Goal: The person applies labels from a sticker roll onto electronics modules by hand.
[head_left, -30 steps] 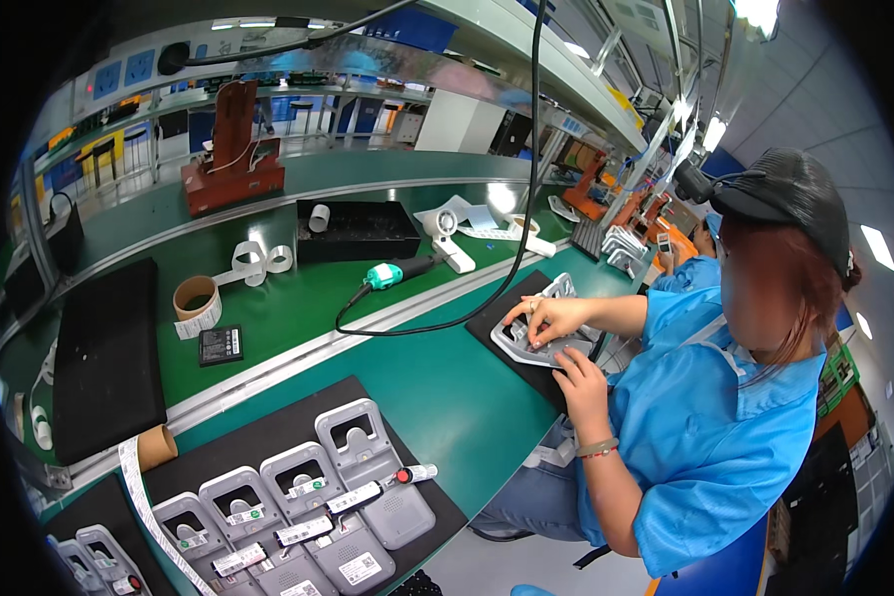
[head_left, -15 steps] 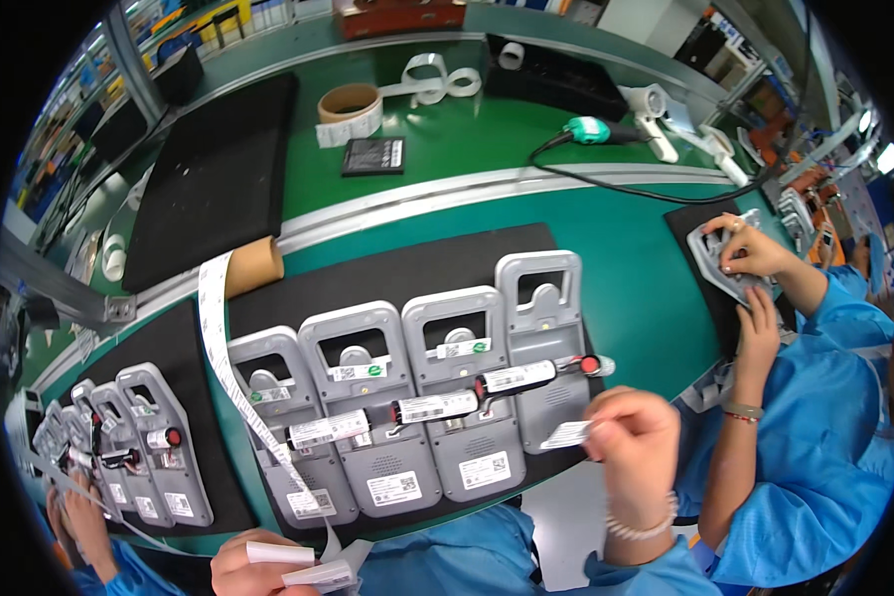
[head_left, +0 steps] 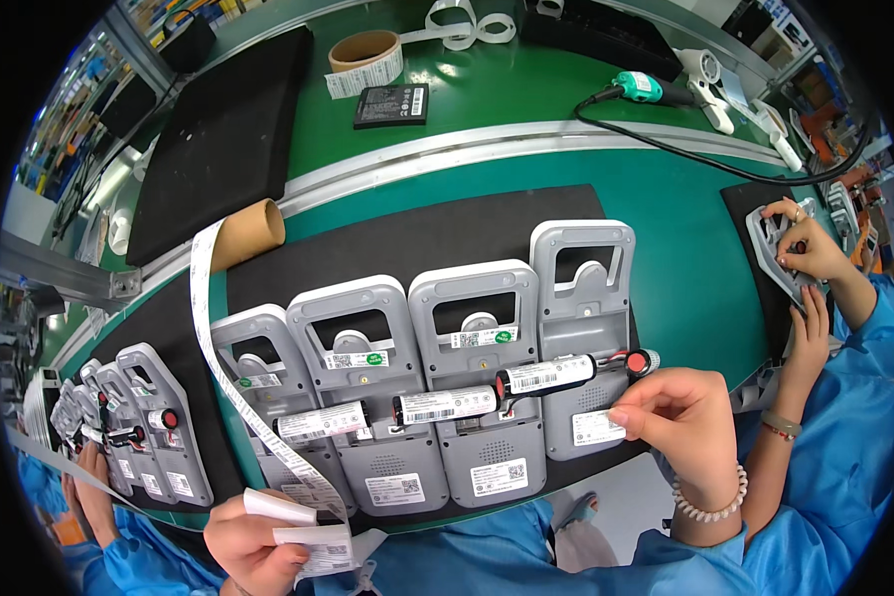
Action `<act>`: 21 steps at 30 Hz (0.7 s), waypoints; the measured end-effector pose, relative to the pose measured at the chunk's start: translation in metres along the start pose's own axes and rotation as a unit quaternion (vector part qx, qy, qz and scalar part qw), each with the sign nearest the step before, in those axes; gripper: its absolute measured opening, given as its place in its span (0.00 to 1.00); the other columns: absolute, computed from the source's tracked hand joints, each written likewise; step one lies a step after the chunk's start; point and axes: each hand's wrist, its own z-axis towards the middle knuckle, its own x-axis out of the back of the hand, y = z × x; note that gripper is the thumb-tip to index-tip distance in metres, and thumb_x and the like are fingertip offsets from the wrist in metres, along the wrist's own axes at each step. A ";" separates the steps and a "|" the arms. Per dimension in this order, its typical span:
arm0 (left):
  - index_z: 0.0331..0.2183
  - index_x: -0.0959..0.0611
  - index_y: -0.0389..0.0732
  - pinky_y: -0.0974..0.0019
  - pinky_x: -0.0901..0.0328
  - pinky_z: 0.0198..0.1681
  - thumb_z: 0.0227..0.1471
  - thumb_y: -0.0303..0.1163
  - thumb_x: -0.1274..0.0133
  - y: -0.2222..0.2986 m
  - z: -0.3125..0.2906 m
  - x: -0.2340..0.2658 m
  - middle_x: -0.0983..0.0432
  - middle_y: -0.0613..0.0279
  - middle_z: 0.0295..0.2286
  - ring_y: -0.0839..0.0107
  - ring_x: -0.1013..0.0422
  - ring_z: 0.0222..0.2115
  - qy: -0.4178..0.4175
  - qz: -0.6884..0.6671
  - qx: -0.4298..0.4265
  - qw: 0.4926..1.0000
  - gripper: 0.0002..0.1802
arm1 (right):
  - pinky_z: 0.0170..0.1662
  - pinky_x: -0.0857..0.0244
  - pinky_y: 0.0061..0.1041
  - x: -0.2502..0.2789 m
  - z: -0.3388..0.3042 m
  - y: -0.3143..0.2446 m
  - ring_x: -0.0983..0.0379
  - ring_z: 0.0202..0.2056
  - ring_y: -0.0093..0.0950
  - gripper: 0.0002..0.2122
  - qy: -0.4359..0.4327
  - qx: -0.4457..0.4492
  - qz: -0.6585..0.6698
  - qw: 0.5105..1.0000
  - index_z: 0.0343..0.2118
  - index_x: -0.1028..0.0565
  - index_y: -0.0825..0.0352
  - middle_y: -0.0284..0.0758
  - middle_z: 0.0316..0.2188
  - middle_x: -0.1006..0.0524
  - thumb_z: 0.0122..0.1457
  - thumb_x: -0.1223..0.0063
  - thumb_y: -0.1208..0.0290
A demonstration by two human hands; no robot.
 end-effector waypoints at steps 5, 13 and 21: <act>0.20 0.29 0.38 0.72 0.40 0.14 0.47 0.48 0.43 -0.014 0.001 -0.002 0.31 0.57 0.15 0.70 0.33 0.14 0.010 -0.065 -0.018 0.998 0.23 | 0.26 0.35 0.12 -0.002 -0.003 -0.003 0.29 0.21 0.15 0.03 0.009 0.006 -0.006 1.000 0.23 0.23 0.74 0.32 0.19 0.24 0.46 0.40 0.82; 0.23 0.30 0.41 0.76 0.44 0.09 0.47 0.46 0.42 -0.022 0.006 -0.009 0.34 0.61 0.13 0.73 0.36 0.10 0.016 -0.160 -0.049 0.986 0.20 | 0.27 0.34 0.13 -0.005 -0.003 -0.005 0.28 0.22 0.16 0.03 0.021 0.020 -0.034 0.999 0.23 0.23 0.75 0.34 0.21 0.24 0.45 0.40 0.83; 0.23 0.30 0.41 0.76 0.45 0.09 0.47 0.46 0.43 -0.019 0.012 -0.012 0.34 0.62 0.13 0.74 0.36 0.10 -0.026 -0.165 -0.049 0.985 0.20 | 0.26 0.34 0.13 -0.002 -0.005 -0.006 0.27 0.22 0.16 0.03 0.025 0.023 -0.042 0.999 0.22 0.23 0.74 0.34 0.20 0.24 0.45 0.39 0.83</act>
